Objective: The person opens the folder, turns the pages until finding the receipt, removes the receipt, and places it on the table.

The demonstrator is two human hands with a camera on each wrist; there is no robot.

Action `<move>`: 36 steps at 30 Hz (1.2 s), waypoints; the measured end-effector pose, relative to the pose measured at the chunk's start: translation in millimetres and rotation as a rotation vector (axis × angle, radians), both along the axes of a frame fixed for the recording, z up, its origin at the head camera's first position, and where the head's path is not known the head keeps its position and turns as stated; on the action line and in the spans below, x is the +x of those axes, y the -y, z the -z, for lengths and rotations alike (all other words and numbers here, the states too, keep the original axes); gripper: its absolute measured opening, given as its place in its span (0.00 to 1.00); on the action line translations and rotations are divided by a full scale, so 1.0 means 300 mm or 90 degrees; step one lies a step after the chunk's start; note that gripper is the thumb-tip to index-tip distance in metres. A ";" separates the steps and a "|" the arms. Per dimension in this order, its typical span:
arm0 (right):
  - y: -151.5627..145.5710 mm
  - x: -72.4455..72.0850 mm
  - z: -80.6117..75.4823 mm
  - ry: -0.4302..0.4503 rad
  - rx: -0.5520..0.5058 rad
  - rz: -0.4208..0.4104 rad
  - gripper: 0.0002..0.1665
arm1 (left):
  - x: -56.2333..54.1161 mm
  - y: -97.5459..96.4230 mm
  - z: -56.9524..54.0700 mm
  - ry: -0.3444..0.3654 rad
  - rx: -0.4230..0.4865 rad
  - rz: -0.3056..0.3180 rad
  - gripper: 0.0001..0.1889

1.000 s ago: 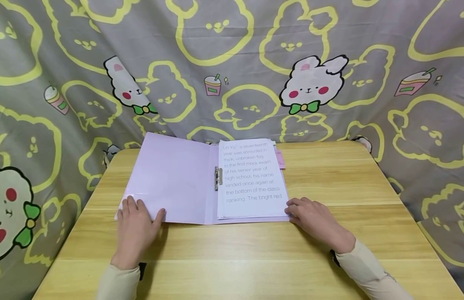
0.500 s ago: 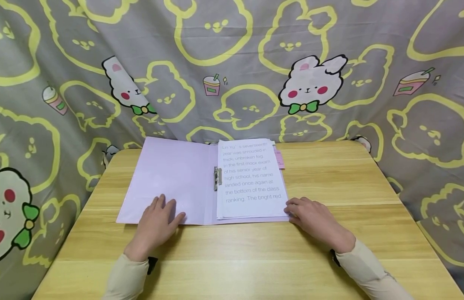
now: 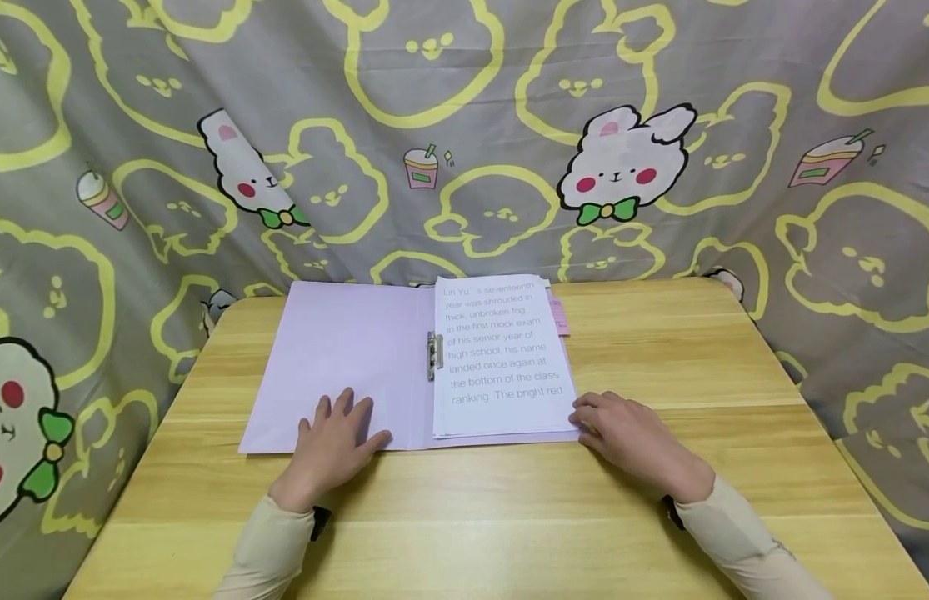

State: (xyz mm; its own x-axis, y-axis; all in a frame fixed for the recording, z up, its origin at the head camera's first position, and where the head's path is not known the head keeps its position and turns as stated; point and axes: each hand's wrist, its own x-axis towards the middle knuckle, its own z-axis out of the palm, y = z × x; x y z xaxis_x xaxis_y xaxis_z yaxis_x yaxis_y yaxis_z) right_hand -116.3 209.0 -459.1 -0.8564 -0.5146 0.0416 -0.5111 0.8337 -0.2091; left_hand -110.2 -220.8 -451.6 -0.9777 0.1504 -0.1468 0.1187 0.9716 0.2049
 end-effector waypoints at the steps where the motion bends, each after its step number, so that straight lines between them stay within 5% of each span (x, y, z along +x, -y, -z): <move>1: -0.002 -0.001 -0.002 0.008 -0.003 0.001 0.12 | 0.000 0.000 0.002 -0.004 -0.004 0.005 0.37; 36: -0.017 -0.049 -0.044 0.062 -0.141 0.040 0.13 | 0.018 0.002 -0.011 -0.033 -0.013 0.016 0.35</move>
